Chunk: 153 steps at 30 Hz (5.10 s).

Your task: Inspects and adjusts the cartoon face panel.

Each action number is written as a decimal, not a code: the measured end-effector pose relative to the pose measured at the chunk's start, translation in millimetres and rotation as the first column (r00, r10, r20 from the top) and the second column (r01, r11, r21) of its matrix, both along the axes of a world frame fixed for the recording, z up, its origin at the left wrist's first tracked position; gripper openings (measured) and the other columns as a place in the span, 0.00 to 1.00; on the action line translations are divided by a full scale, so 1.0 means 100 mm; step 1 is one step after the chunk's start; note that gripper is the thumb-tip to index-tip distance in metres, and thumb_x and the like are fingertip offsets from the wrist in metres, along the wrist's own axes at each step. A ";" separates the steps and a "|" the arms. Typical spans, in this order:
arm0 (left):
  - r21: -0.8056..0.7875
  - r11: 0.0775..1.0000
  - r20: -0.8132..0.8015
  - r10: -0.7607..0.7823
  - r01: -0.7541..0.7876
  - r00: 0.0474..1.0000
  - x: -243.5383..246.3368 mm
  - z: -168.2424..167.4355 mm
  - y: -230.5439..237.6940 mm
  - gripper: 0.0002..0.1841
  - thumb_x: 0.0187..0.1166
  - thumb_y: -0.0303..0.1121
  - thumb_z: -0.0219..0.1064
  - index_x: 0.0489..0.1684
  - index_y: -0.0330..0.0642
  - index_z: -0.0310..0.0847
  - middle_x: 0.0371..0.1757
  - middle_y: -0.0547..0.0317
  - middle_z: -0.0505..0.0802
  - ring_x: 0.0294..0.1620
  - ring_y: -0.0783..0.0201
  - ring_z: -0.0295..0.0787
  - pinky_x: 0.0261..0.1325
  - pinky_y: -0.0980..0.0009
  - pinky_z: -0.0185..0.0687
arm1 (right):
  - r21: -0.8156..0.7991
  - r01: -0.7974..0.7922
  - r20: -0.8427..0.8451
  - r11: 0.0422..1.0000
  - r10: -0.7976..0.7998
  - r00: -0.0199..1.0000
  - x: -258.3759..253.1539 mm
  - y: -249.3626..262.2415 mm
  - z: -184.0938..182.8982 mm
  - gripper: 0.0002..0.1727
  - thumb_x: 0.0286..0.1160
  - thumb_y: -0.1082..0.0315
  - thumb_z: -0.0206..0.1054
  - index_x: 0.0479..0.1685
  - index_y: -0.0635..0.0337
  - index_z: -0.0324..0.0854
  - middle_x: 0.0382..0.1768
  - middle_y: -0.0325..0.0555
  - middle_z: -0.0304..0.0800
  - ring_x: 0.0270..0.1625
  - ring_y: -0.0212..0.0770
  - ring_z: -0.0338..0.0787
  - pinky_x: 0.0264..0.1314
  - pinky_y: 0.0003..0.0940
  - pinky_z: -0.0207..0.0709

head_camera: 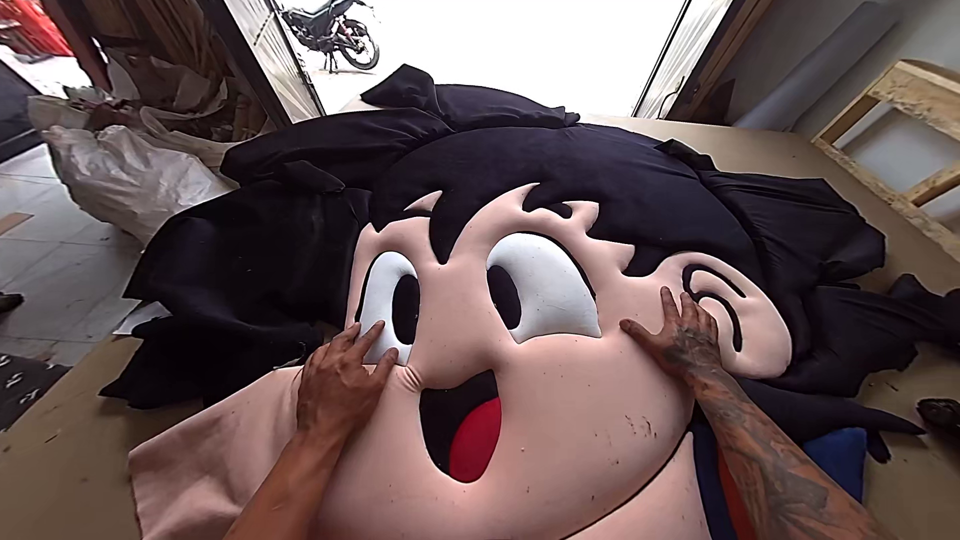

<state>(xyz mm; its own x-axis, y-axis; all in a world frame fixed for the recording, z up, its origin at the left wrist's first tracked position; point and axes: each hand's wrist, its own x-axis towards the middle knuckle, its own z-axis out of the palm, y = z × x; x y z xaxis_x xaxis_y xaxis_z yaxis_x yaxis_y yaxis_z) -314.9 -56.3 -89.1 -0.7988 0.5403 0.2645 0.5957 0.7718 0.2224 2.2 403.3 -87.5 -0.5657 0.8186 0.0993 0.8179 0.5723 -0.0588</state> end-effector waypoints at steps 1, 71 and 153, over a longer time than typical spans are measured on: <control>0.012 1.000 -0.005 -0.010 0.010 1.000 0.00 0.00 -0.03 0.36 0.75 0.71 0.47 0.73 0.68 0.86 0.74 0.53 0.89 0.71 0.46 0.86 0.72 0.43 0.75 | -0.006 0.005 -0.002 1.000 -0.005 1.000 0.00 -0.04 0.00 0.76 0.43 0.05 0.48 0.93 0.53 0.58 0.89 0.67 0.60 0.88 0.67 0.63 0.90 0.65 0.49; -0.146 0.847 0.173 -0.487 0.511 0.856 2.55 0.14 -1.67 0.59 0.42 0.76 0.75 0.90 0.78 0.61 0.94 0.62 0.65 0.95 0.41 0.50 0.87 0.23 0.42 | -0.027 -0.577 -0.046 0.816 0.576 0.816 -0.70 -2.62 0.02 0.74 0.45 0.04 0.44 0.90 0.55 0.63 0.90 0.52 0.64 0.92 0.56 0.60 0.92 0.62 0.48; -0.049 0.472 0.009 -0.881 0.880 0.473 2.21 0.59 -0.71 0.32 0.78 0.68 0.59 0.76 0.62 0.81 0.78 0.55 0.84 0.81 0.50 0.76 0.82 0.42 0.66 | -0.857 -0.046 -0.504 0.513 -0.853 -0.134 1.20 -5.74 -0.18 0.19 0.81 0.64 0.68 0.61 0.71 0.78 0.42 0.54 0.94 0.46 0.44 0.97 0.54 0.42 0.93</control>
